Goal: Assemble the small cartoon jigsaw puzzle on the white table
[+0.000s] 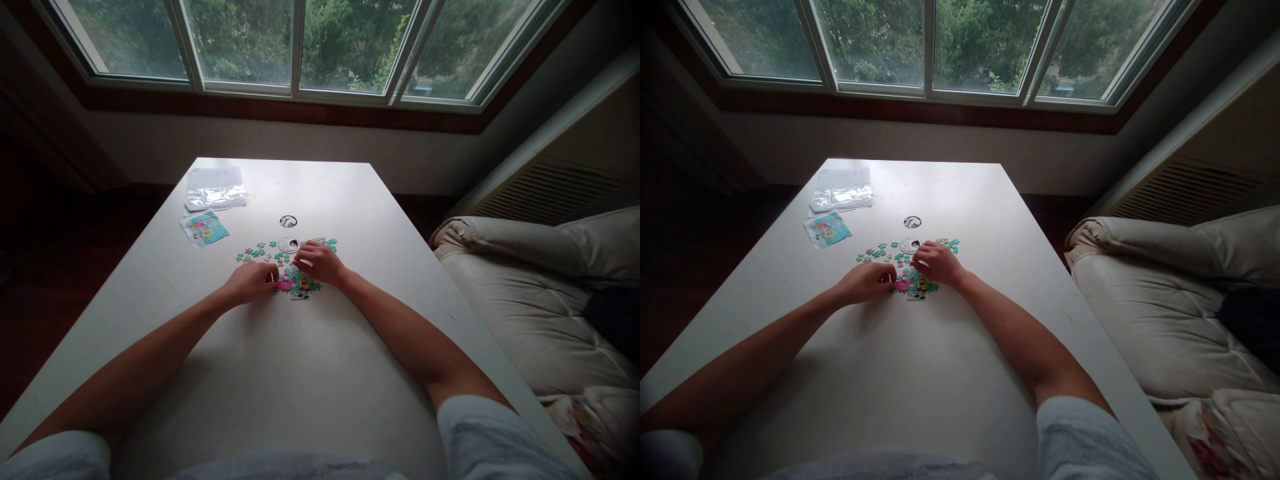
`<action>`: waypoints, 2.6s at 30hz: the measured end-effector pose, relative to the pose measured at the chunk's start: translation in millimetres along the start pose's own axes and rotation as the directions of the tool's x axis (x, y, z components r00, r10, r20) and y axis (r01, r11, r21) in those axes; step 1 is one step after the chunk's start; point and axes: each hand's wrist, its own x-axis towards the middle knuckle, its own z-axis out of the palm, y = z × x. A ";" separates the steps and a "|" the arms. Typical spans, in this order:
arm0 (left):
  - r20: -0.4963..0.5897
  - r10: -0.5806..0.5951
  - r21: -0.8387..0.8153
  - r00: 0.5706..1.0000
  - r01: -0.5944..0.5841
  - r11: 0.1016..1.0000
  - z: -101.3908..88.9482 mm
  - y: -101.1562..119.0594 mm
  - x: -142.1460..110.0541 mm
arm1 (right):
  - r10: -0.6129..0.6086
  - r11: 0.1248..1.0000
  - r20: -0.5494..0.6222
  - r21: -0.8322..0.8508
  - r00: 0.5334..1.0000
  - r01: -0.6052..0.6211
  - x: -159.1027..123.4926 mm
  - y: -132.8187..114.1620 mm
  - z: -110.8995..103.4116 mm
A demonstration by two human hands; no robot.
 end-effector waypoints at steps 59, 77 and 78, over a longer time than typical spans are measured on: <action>-0.118 0.397 0.261 0.910 -0.358 0.897 9.1 -7.7 5.7 | 0.539 0.840 0.078 -0.121 0.838 -0.529 -15.2 49.4 -17.7; -0.144 0.427 0.265 0.893 -0.381 0.886 12.4 -10.9 7.3 | 0.578 0.802 0.017 -0.197 0.816 -0.564 -14.1 37.8 -17.5; -0.148 0.430 0.268 0.891 -0.382 0.885 12.9 -11.2 7.3 | 0.584 0.800 0.031 -0.195 0.811 -0.568 -13.7 37.6 -17.6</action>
